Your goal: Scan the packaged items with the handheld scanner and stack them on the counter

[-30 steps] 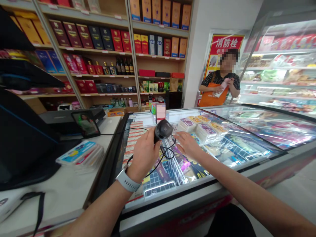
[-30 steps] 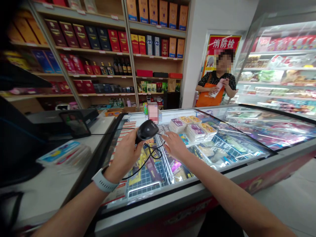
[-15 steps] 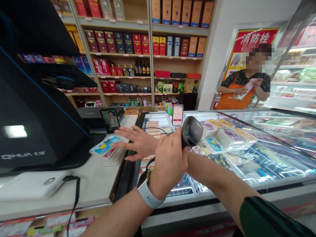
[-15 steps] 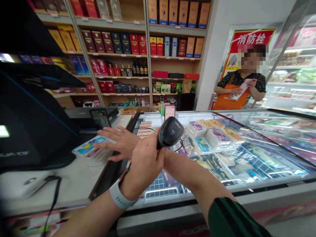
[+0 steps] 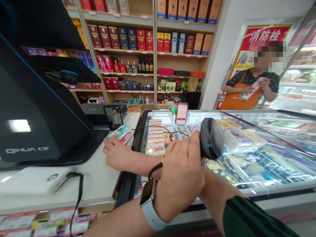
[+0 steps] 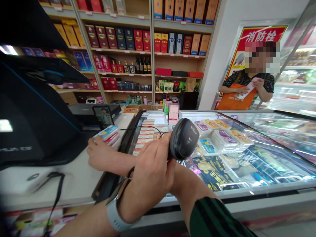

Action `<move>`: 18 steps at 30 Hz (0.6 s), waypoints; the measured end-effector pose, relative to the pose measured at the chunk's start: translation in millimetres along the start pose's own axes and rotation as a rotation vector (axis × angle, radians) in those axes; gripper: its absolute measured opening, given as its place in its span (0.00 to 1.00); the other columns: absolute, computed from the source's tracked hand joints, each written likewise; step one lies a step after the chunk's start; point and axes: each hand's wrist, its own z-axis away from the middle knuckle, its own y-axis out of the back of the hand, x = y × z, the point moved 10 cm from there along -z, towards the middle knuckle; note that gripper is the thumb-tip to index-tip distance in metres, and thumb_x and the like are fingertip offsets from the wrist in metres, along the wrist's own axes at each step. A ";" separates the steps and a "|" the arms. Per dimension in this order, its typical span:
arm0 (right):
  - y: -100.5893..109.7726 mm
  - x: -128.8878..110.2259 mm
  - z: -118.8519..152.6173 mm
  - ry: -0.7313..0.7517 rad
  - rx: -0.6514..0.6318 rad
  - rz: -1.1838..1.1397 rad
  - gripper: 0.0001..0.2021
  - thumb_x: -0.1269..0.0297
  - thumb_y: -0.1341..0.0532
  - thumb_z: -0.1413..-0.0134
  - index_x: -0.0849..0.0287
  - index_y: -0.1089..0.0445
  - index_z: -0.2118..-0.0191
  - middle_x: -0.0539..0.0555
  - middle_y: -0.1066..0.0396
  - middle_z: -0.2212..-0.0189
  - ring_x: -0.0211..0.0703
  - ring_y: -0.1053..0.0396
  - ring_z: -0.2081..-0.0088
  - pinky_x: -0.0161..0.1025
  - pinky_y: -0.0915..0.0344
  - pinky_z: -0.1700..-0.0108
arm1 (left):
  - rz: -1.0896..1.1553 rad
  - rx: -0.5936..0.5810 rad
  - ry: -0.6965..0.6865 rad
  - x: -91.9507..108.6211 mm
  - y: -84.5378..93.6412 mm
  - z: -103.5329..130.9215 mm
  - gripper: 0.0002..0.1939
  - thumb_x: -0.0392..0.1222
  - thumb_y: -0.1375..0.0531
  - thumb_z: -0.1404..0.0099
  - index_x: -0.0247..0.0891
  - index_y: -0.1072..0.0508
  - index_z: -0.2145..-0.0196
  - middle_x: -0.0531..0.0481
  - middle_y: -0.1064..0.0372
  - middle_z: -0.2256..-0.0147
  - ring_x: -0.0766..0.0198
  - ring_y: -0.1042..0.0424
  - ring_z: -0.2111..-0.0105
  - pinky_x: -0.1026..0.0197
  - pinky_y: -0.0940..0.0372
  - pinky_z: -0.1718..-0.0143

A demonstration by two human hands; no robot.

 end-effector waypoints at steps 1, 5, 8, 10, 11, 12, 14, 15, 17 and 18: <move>-1.8 5.1 5.1 -0.029 -0.003 0.003 0.11 0.68 0.43 0.41 0.60 0.23 0.60 0.60 0.27 0.52 0.66 0.40 0.41 0.66 0.46 0.42 | 0.003 -0.003 -0.005 0.9 -0.9 0.3 0.28 0.34 0.44 0.37 0.30 0.43 0.40 0.41 0.30 0.53 0.54 0.32 0.54 0.50 0.37 0.48; -0.7 23.8 27.4 -0.154 0.008 0.029 0.12 0.68 0.46 0.39 0.60 0.25 0.57 0.63 0.30 0.49 0.67 0.41 0.40 0.66 0.45 0.45 | 0.006 -0.011 -0.013 1.7 -6.1 1.5 0.28 0.34 0.44 0.38 0.30 0.43 0.40 0.41 0.30 0.54 0.54 0.32 0.55 0.50 0.36 0.49; 8.6 32.8 42.6 -0.238 0.041 0.033 0.14 0.69 0.50 0.36 0.60 0.29 0.53 0.65 0.35 0.45 0.64 0.42 0.40 0.66 0.45 0.45 | -0.005 -0.019 -0.007 -0.4 -11.1 1.3 0.28 0.35 0.44 0.37 0.31 0.43 0.40 0.42 0.30 0.55 0.55 0.31 0.56 0.51 0.36 0.50; 14.9 37.8 51.7 -0.287 0.059 0.020 0.14 0.69 0.51 0.36 0.60 0.32 0.50 0.66 0.38 0.42 0.65 0.43 0.39 0.65 0.44 0.46 | -0.009 -0.015 -0.011 -1.3 -13.3 0.8 0.28 0.36 0.44 0.37 0.32 0.44 0.40 0.42 0.30 0.54 0.54 0.31 0.55 0.51 0.36 0.50; 17.5 40.7 56.3 -0.313 0.065 0.010 0.14 0.69 0.51 0.36 0.59 0.33 0.50 0.66 0.40 0.41 0.65 0.44 0.39 0.65 0.43 0.46 | -0.011 -0.014 -0.012 -1.8 -14.2 0.4 0.29 0.35 0.44 0.37 0.32 0.44 0.40 0.42 0.30 0.54 0.54 0.31 0.55 0.50 0.36 0.49; 19.5 43.9 61.0 -0.339 0.070 -0.001 0.14 0.68 0.51 0.36 0.58 0.34 0.49 0.66 0.41 0.40 0.65 0.45 0.38 0.65 0.43 0.46 | -0.015 -0.018 -0.011 -2.5 -15.5 0.1 0.29 0.35 0.44 0.37 0.32 0.44 0.40 0.42 0.30 0.53 0.54 0.31 0.54 0.50 0.36 0.49; 21.1 52.6 71.4 -0.406 0.072 -0.032 0.14 0.66 0.50 0.36 0.57 0.35 0.48 0.64 0.44 0.38 0.64 0.47 0.37 0.63 0.42 0.46 | -0.023 -0.035 0.000 -4.7 -18.6 -0.4 0.29 0.35 0.43 0.38 0.33 0.43 0.40 0.42 0.30 0.53 0.53 0.31 0.54 0.50 0.37 0.49; 20.5 57.9 77.3 -0.445 0.067 -0.050 0.14 0.65 0.50 0.35 0.56 0.36 0.48 0.63 0.45 0.37 0.62 0.48 0.37 0.62 0.41 0.46 | -0.027 -0.044 0.006 -6.0 -20.0 -0.7 0.29 0.35 0.43 0.38 0.33 0.43 0.40 0.42 0.30 0.53 0.53 0.31 0.54 0.50 0.37 0.49; 16.3 69.0 90.5 -0.526 0.046 -0.081 0.15 0.64 0.49 0.36 0.56 0.37 0.46 0.63 0.45 0.37 0.59 0.48 0.37 0.58 0.40 0.46 | -0.031 -0.050 0.017 -8.4 -21.6 -1.3 0.28 0.35 0.43 0.38 0.33 0.43 0.40 0.42 0.29 0.54 0.54 0.31 0.54 0.50 0.37 0.49; 13.0 74.0 97.6 -0.561 0.030 -0.090 0.16 0.63 0.49 0.36 0.56 0.38 0.45 0.63 0.44 0.38 0.57 0.46 0.38 0.57 0.40 0.46 | -0.032 -0.046 0.020 -9.2 -21.7 -1.5 0.28 0.35 0.43 0.38 0.33 0.43 0.41 0.42 0.29 0.54 0.54 0.31 0.54 0.51 0.37 0.49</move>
